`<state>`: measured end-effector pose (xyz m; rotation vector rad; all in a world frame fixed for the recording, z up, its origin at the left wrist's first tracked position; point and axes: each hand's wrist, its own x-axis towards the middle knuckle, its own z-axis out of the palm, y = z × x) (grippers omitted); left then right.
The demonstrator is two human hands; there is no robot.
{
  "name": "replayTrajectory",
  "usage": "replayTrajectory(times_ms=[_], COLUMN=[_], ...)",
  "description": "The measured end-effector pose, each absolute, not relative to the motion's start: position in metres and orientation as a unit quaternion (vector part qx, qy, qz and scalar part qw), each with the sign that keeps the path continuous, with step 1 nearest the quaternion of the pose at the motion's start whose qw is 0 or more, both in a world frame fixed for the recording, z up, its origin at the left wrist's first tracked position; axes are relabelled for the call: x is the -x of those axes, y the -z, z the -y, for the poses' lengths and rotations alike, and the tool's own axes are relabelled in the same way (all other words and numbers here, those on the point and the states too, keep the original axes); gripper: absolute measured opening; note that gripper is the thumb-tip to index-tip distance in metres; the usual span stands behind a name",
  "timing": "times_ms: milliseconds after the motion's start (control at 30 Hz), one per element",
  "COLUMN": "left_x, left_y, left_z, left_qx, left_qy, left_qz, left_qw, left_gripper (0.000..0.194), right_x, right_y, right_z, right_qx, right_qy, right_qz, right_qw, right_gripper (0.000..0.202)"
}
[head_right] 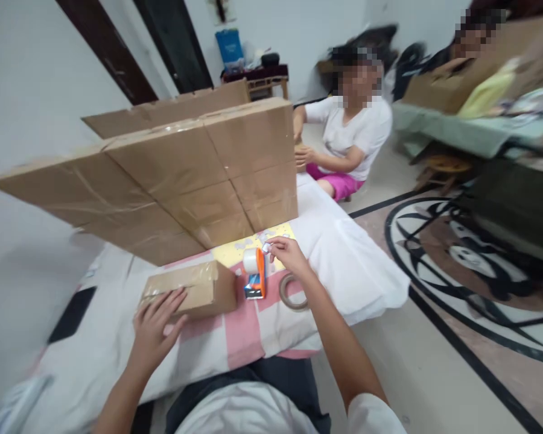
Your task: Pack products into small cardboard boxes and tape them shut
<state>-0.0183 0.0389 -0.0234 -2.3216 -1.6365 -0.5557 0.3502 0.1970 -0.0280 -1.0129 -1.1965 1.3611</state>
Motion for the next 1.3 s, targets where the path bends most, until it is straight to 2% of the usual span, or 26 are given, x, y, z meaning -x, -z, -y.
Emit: replayTrajectory(times_ms=[100,233,367,533,833,933,1067,1133,1200,1300], left_x=[0.026,0.030,0.029,0.029,0.026,0.025,0.026,0.021,0.009,-0.019], left_y=[0.019,0.016,0.015,0.014,0.014,0.010,0.006,0.006,0.009,0.020], left_z=[-0.037,-0.034,-0.033,-0.031,-0.029,-0.029,-0.028,-0.024,-0.018,-0.004], left_qx=[0.799,0.798,0.795,0.796,0.795,0.796,0.800,0.793,0.775,0.742], left_qy=[0.168,0.162,0.168,0.157,0.150,0.145,0.139,0.135,0.140,0.204], left_qz=[0.569,0.575,0.580,0.582,0.584,0.585,0.582,0.592,0.612,0.633], left_qw=[0.100,0.076,0.055,0.053,0.063,0.053,0.045,0.052,0.069,0.084], left_gripper=[0.045,0.043,0.042,0.045,0.051,0.055,0.057,0.057,0.063,0.090], right_x=[-0.300,-0.240,-0.215,-0.215,-0.214,-0.218,-0.225,-0.227,-0.225,-0.218], right_y=[0.034,0.059,0.079,0.077,0.080,0.079,0.074,0.072,0.071,0.072], right_z=[-0.159,-0.118,-0.110,-0.121,-0.125,-0.127,-0.131,-0.132,-0.128,-0.114], right_qx=[0.369,0.370,0.399,0.403,0.431,0.432,0.398,0.377,0.361,0.350], right_qy=[-0.638,-0.694,-0.662,-0.603,-0.549,-0.522,-0.512,-0.521,-0.521,-0.523], right_qz=[0.465,0.406,0.452,0.518,0.583,0.602,0.643,0.659,0.676,0.693], right_qw=[0.491,0.466,0.446,0.454,0.416,0.422,0.408,0.391,0.375,0.352], right_gripper=[0.026,0.031,0.024,0.008,0.011,0.005,0.059,0.062,0.055,0.052])
